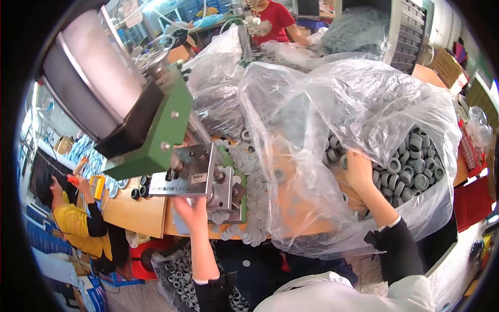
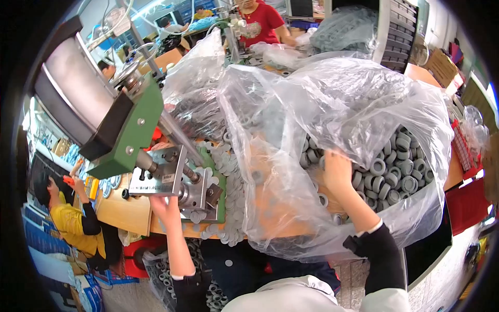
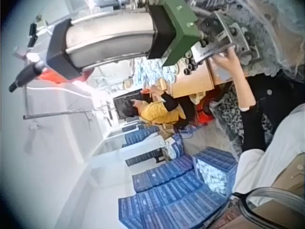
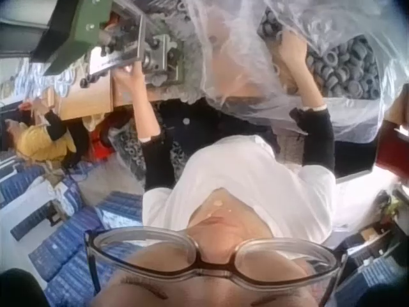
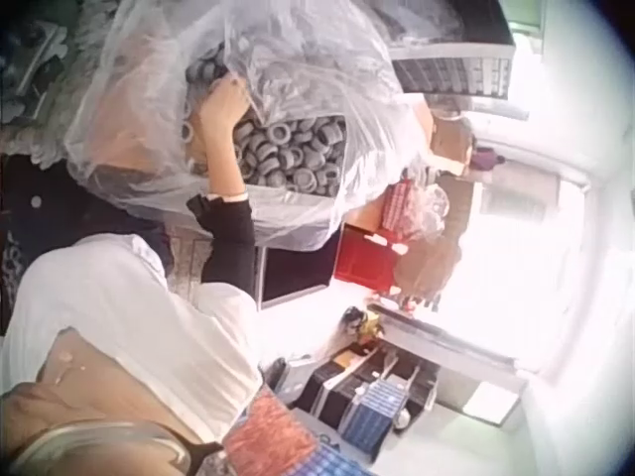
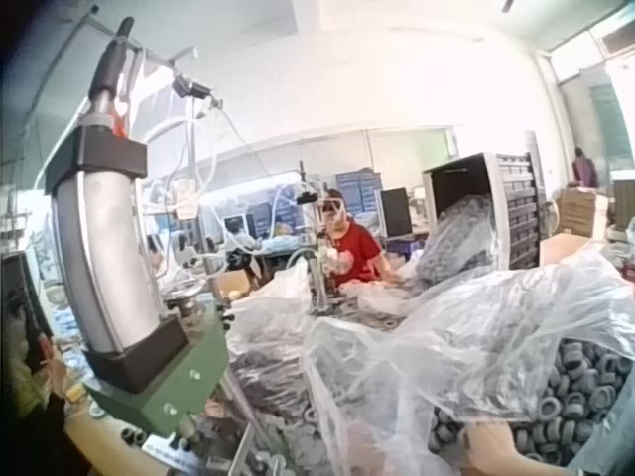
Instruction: Operating a pneumatic press to assemble small rubber components and collecting parts from the floor.
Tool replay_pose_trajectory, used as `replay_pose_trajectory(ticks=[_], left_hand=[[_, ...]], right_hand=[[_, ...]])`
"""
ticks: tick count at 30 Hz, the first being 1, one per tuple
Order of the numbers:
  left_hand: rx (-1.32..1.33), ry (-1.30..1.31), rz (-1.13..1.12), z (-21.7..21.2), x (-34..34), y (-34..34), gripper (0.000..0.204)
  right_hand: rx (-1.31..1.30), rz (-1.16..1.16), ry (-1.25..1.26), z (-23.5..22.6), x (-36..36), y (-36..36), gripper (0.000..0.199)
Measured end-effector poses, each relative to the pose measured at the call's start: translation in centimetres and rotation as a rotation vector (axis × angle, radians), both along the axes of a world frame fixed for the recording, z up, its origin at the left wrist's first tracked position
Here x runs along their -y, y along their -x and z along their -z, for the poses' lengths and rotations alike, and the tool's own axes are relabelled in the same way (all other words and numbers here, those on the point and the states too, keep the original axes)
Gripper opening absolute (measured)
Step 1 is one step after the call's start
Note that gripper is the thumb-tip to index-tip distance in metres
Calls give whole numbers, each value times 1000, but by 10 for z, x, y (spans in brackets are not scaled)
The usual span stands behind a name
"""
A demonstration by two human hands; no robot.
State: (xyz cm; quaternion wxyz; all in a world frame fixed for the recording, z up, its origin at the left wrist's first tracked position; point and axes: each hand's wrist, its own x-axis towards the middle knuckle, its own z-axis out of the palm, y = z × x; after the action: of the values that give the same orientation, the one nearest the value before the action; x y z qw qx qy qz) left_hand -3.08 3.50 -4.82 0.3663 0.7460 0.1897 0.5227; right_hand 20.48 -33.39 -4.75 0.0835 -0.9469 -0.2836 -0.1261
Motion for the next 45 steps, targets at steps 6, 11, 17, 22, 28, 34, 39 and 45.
replay_pose_trajectory(ticks=[6, 11, 17, 22, 28, 34, 39, 45], left_hand=[[11, 7, -156, -39, 32, -31, 31], [-125, -160, -249, -15, 30, -9, 45], [-105, 88, -466, 31, 52, 70, 47], [-781, 145, -757, 130, 29, 226, 91], [-633, 29, -576, 111, -3, 208, 72], [-668, -348, -153, 70, -55, 84, 28], [-752, -358, -248, 84, -65, 77, 25], [-680, -355, -144, 87, -62, 73, 28]], right_hand=[[-334, -137, -556, -56, -34, 71, 45], [-650, -572, -1064, -49, -107, 126, 50], [-732, -781, -1154, -43, -189, 152, 50], [-626, -773, -877, -54, -229, 151, 53], [-542, -815, -826, -52, -250, 139, 59], [-488, -799, -911, -55, -185, 157, 75], [-223, -175, -866, -13, -60, 90, 48], [34, 148, -182, 31, 3, 8, 38]])
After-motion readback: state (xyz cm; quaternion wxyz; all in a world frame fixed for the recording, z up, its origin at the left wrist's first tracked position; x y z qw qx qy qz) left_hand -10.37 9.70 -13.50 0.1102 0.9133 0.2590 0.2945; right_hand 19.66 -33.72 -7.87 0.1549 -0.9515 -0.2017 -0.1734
